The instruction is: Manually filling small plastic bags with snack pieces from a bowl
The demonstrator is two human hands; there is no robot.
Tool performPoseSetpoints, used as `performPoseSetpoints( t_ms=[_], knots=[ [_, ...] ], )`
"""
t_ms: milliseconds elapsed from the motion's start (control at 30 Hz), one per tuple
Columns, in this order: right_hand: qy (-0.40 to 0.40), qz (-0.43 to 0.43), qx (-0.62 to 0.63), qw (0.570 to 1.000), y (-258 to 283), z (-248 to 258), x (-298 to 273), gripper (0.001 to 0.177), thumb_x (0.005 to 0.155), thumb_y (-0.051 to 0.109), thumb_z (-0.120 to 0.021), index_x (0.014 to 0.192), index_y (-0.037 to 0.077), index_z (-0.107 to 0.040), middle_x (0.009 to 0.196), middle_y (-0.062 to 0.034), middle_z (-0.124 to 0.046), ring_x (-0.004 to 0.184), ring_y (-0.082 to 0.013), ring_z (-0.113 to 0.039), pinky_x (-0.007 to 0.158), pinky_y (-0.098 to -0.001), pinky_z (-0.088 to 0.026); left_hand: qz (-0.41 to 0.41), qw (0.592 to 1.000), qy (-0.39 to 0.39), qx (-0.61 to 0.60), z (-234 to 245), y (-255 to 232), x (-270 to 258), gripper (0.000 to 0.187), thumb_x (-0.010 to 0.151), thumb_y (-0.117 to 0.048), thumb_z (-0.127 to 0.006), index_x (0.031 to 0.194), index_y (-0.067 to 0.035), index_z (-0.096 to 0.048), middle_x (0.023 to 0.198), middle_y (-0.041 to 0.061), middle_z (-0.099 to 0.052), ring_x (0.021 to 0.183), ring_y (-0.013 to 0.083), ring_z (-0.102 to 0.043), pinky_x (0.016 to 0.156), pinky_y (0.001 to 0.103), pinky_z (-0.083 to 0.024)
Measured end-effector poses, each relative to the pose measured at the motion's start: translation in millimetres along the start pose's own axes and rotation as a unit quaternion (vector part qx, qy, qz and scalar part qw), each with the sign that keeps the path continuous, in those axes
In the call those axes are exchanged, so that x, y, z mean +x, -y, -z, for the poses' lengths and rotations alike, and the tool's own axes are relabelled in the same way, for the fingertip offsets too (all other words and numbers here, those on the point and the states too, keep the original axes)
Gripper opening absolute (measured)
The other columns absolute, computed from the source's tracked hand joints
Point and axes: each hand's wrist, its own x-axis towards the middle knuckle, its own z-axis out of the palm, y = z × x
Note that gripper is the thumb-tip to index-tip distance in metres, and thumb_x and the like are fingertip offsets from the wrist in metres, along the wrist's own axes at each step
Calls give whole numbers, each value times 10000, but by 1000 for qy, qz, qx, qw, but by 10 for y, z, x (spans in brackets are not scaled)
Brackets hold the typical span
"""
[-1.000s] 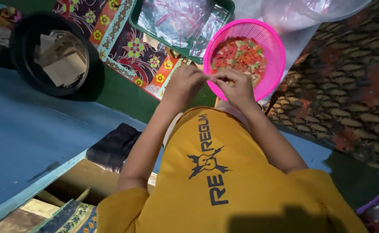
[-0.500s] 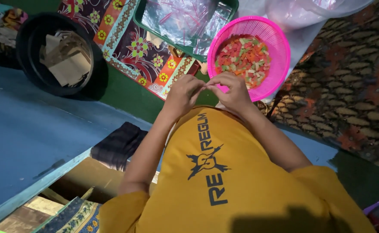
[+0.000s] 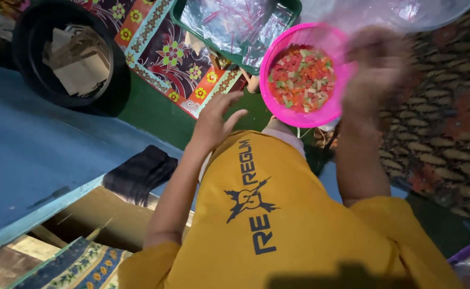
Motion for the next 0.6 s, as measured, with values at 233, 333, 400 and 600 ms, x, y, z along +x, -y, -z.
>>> performPoseSetpoints(
  t_ms=[233, 333, 400, 600],
  knots=[
    [-378, 517, -185, 745, -964, 1296, 1214, 257, 908, 158, -667, 715, -8, -628, 630, -102, -619, 552, -163, -469, 441, -311, -480, 67, 990, 118, 42, -10, 235, -356, 312, 897, -202, -709, 1178, -67, -696, 1143, 91, -714, 1002, 287, -676, 871, 390, -536],
    [-291, 311, -535, 730, -2489, 1744, 1488, 660, 972, 460, -821, 1482, 184, -505, 1557, -40, -540, 1511, -257, -496, 1371, -449, -245, 141, 979, 146, 36, -48, 290, -461, 278, 919, -227, -683, 1143, -65, -714, 1206, 60, -731, 1113, 287, -667, 972, 399, -513],
    [-75, 272, -568, 774, -2381, 990, 1259, 651, 945, 281, -812, 1480, 72, -507, 1531, -141, -530, 1443, -336, -506, 1272, -471, -307, 169, 979, 110, 21, -49, 290, -470, 310, 907, -205, -693, 1187, -74, -707, 1078, 65, -735, 994, 261, -685, 882, 364, -533],
    [284, 100, -529, 793, -1727, -18, 214, 453, 900, 3, -776, 1335, -2, -649, 1401, -183, -617, 1307, -342, -566, 1115, -443, -456, 269, 960, 80, 22, -117, 385, -718, 299, 911, -208, -680, 1191, -107, -708, 1115, 48, -733, 982, 219, -686, 851, 348, -538]
  ],
)
